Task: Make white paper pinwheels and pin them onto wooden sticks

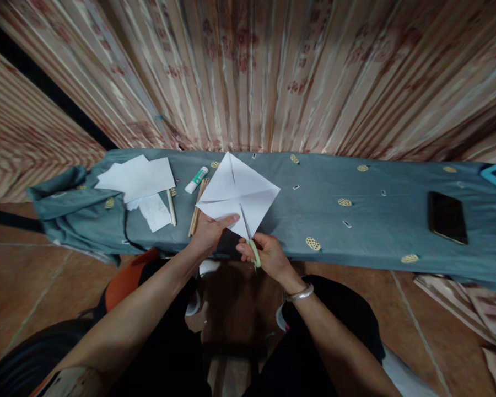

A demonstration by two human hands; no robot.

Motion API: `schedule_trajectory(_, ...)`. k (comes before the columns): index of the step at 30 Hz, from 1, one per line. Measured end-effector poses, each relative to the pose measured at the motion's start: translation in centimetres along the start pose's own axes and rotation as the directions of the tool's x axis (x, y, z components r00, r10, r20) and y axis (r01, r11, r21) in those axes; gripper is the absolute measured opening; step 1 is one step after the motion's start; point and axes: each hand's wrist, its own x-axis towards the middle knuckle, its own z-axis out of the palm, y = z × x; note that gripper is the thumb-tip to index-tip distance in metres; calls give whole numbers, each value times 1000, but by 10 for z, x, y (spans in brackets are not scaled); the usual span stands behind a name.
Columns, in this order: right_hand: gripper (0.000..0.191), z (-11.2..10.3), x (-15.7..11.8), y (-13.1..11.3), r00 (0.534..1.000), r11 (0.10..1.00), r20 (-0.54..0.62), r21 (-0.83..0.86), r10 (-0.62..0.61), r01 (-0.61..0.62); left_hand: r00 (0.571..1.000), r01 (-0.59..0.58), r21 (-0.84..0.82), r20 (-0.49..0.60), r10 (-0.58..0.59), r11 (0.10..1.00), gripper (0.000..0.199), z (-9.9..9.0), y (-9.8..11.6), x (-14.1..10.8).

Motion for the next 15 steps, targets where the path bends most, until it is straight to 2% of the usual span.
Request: schedule_trajectory(15, 45, 0, 0, -1, 1000, 1000, 5, -22, -7, 7, 1000, 9, 39, 0, -9, 999, 43, -1, -2, -1)
